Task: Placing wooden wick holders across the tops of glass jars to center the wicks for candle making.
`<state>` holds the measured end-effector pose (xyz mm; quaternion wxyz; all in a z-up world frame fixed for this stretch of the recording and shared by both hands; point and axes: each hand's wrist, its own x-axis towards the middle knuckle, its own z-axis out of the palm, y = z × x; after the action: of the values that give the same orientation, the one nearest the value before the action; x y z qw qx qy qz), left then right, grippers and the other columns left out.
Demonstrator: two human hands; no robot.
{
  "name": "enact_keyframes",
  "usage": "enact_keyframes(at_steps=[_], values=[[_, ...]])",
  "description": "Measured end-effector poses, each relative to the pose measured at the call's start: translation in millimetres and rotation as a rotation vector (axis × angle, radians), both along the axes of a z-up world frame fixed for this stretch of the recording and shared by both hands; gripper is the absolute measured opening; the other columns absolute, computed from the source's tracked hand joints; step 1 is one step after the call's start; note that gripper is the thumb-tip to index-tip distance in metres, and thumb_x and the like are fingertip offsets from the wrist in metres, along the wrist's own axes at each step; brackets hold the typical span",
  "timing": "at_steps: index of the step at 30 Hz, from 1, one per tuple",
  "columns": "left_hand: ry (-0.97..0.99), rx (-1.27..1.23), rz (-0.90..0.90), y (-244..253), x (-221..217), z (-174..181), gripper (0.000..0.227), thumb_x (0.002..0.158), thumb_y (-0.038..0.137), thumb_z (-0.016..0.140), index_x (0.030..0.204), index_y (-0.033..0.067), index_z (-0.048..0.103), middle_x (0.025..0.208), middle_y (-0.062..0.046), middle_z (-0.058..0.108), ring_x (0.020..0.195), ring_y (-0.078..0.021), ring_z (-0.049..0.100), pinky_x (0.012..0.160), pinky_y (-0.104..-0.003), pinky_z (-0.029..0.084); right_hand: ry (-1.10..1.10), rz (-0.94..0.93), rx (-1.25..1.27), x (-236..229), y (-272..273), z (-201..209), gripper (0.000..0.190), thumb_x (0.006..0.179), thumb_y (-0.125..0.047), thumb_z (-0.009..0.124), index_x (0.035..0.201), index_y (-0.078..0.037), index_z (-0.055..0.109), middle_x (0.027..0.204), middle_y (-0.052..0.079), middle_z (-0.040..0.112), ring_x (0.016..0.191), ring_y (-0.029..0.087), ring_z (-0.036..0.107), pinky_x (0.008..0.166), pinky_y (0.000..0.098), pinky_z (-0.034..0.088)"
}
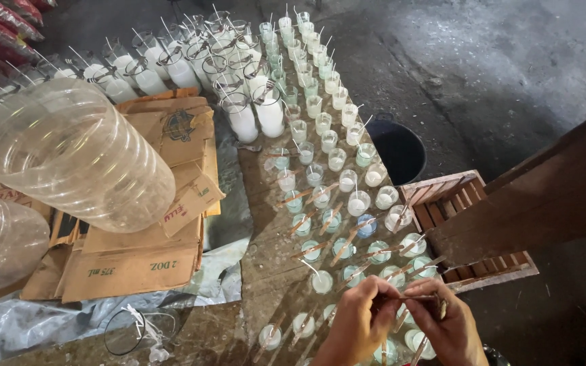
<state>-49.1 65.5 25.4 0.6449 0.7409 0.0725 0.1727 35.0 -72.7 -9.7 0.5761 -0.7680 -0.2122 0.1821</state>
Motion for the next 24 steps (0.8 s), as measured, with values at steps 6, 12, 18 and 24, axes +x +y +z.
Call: enact_keyframes(at_steps=[6, 12, 18, 24], values=[[-0.041, -0.028, -0.018, -0.5, 2.4, -2.9, 0.009, 0.081, 0.0, 0.051, 0.089, 0.0054, 0.052, 0.077, -0.009, 0.057, 0.053, -0.0142, 0.053, 0.047, -0.026, 0.043, 0.149, 0.025, 0.2, 1.9, 0.9, 6.1, 0.009, 0.079, -0.005, 0.055, 0.081, -0.004, 0.063, 0.074, 0.007, 0.06, 0.046, 0.011, 0.038, 0.042, 0.0243, 0.031], [-0.056, 0.053, -0.037, -2.1, 5.6, -4.3, 0.011, 0.081, -0.002, 0.051, 0.09, 0.0033, 0.052, 0.079, -0.011, 0.058, 0.059, -0.0158, 0.052, 0.049, -0.027, 0.043, 0.174, 0.005, 0.18, 6.6, -5.9, -0.4, 0.01, 0.08, -0.007, 0.054, 0.083, -0.003, 0.062, 0.081, 0.009, 0.061, 0.055, 0.015, 0.048, 0.048, 0.0272, 0.037], [-0.026, -0.01, -0.048, -4.0, 6.6, -5.4, 0.008, 0.083, -0.001, 0.05, 0.089, 0.0035, 0.052, 0.072, -0.009, 0.056, 0.049, -0.0124, 0.05, 0.045, -0.026, 0.042, 0.152, -0.021, 0.138, 8.9, -6.1, 1.1, 0.011, 0.078, -0.01, 0.056, 0.079, -0.004, 0.065, 0.082, 0.01, 0.062, 0.074, 0.019, 0.061, 0.064, 0.0294, 0.046], [0.002, 0.03, -0.01, -6.6, 10.0, -6.7, 0.007, 0.081, 0.002, 0.05, 0.086, 0.0046, 0.053, 0.076, -0.009, 0.059, 0.054, -0.0151, 0.053, 0.047, -0.027, 0.043, 0.194, -0.023, 0.167, 9.7, -8.0, -4.6, 0.008, 0.077, -0.004, 0.056, 0.082, -0.002, 0.062, 0.083, 0.01, 0.064, 0.071, 0.017, 0.061, 0.059, 0.0278, 0.046]])
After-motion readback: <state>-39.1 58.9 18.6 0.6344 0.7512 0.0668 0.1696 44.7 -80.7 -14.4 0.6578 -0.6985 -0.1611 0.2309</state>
